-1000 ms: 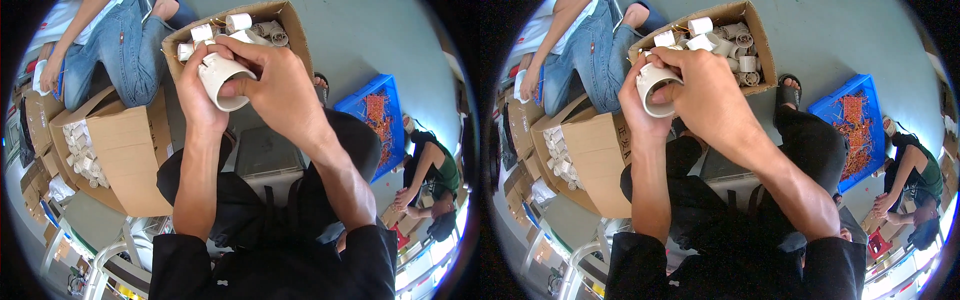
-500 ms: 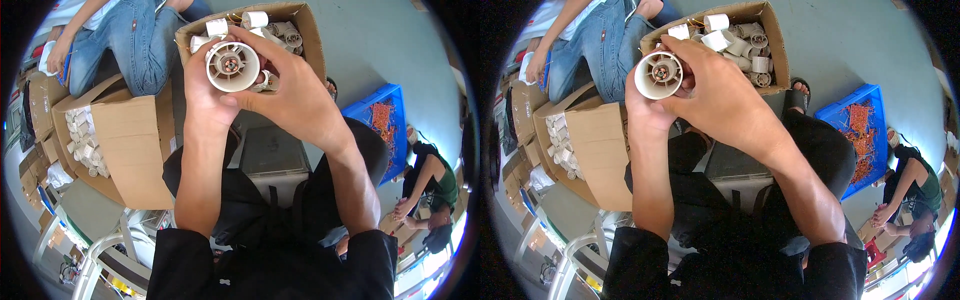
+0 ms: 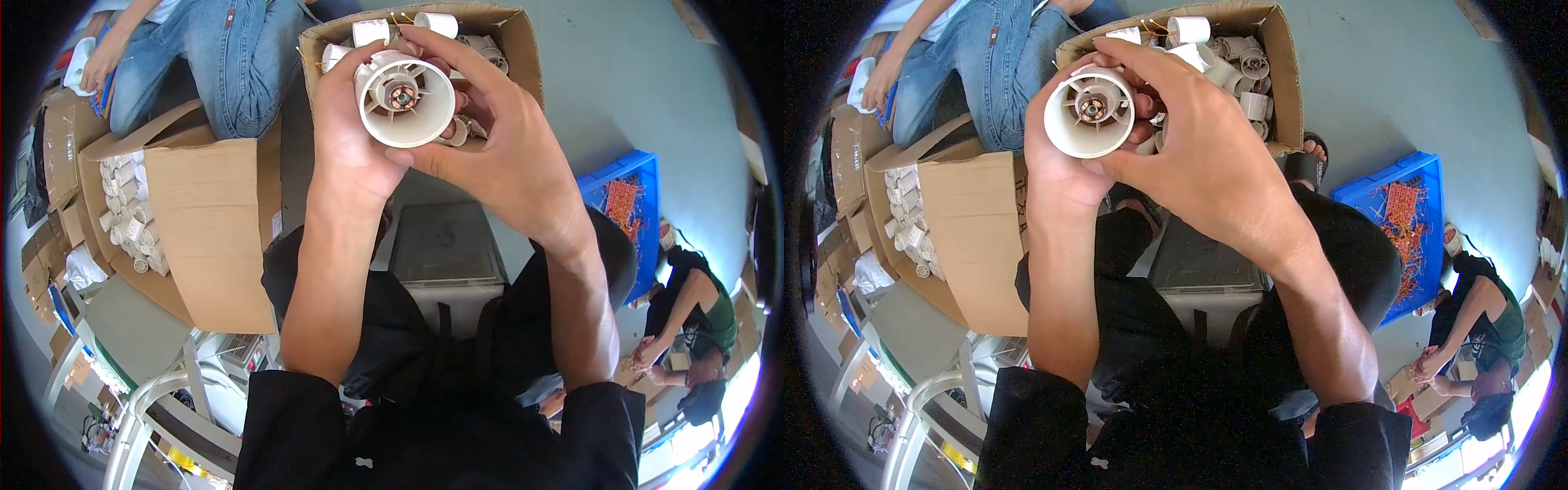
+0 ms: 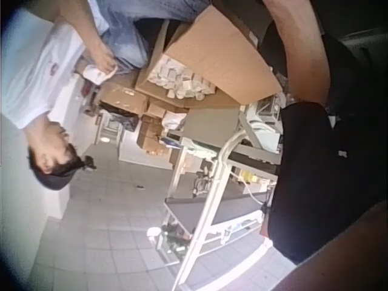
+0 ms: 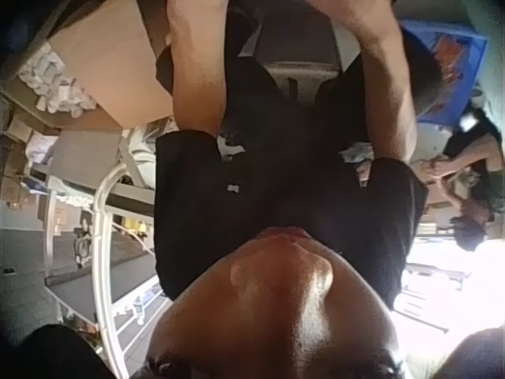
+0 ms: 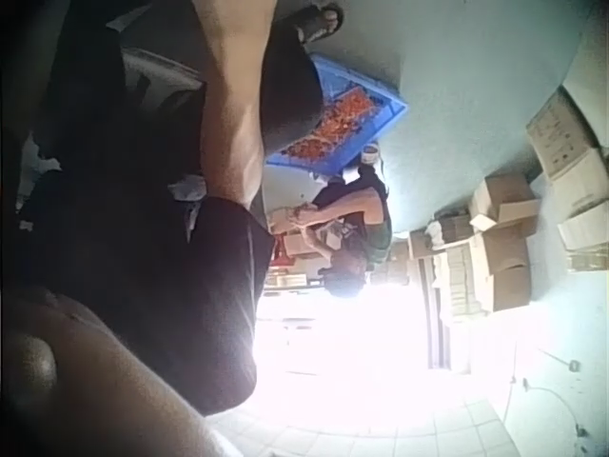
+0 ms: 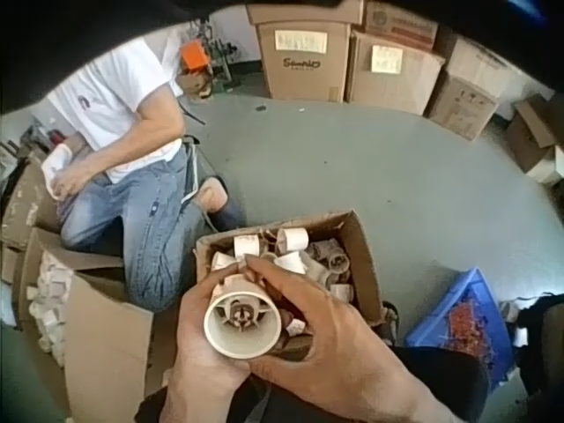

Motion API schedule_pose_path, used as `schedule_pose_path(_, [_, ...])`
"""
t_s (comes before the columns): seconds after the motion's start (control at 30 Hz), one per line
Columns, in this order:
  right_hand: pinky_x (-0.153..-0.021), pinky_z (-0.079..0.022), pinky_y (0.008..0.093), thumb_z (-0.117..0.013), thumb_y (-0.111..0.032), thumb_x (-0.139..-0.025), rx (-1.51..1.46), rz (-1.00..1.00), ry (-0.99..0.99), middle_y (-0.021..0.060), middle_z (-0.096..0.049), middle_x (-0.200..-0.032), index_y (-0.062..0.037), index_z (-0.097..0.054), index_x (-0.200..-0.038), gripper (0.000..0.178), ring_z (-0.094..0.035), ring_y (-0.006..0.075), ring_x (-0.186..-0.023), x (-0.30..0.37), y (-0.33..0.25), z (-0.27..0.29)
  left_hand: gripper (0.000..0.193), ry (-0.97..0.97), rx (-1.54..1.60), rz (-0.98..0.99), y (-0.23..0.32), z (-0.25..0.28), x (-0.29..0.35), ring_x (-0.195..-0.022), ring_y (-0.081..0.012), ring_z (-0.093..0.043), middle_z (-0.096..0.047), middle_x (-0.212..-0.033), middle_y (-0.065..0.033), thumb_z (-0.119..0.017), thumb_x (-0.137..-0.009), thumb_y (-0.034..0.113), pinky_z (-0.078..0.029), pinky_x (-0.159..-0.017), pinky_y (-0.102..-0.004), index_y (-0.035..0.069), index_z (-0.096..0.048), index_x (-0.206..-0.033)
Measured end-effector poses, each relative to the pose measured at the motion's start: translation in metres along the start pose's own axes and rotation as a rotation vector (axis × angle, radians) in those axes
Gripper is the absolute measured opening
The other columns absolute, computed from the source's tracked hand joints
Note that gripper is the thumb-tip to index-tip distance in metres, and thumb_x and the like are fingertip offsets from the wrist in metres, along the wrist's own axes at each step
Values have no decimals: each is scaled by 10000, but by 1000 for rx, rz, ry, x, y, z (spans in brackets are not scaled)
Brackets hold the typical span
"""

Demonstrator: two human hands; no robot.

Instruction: Place small electronic components into white plastic cylindrical housings.

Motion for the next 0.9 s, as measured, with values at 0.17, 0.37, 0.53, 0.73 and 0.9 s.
schedule_pose_path(0.17, [-965,-419,325,-763,-92,-674,-40,-5,-24,109,-564,-1188,-80,-434,-1329,733,-550,188,-1086,-3,0,-1,277,90,-17,-33,3,-3,2,-693,-253,-647,-635,-837,-121,-401,-898,252,-521,-532,-350,48,-576,-966])
schedule_pose_path(0.37, [-963,-423,331,-771,-109,-681,-45,14,-17,113,-558,-1187,-71,-428,-1329,734,-552,188,-1078,-5,1,0,274,38,16,10,4,2,-2,-662,-259,-648,-633,-846,-117,-405,-896,248,-534,-531,-361,53,-577,-984])
schedule_pose_path(0.53, [-925,-439,304,-770,-179,-733,-327,-107,-39,110,-562,-1169,-47,-428,-1326,697,-546,171,-1060,-7,2,5,276,-51,-5,19,5,2,-11,-744,-247,-626,-612,-821,-126,-391,-918,240,-532,-623,-351,28,-568,-919])
schedule_pose_path(0.73, [-902,-443,291,-754,-135,-737,-87,-153,11,103,-606,-1097,-28,-478,-1290,627,-561,149,-1020,-9,3,3,279,-39,-135,-25,-1,-2,-8,-779,-220,-616,-611,-833,-107,-392,-931,234,-519,-712,-350,24,-574,-906])
schedule_pose_path(0.9, [-904,-439,284,-752,-94,-722,-66,-171,0,97,-633,-1052,-23,-533,-1241,568,-575,142,-991,-9,0,4,289,42,-151,-76,-6,2,-8,-750,-203,-615,-610,-801,-88,-391,-928,237,-508,-691,-324,20,-574,-874])
Point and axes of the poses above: each hand's wrist, its own x-axis away from the middle knuckle, its own z-axis out of the back of the hand, y = z × x, the point moved 2 cm from there along -x, towards the middle knuckle
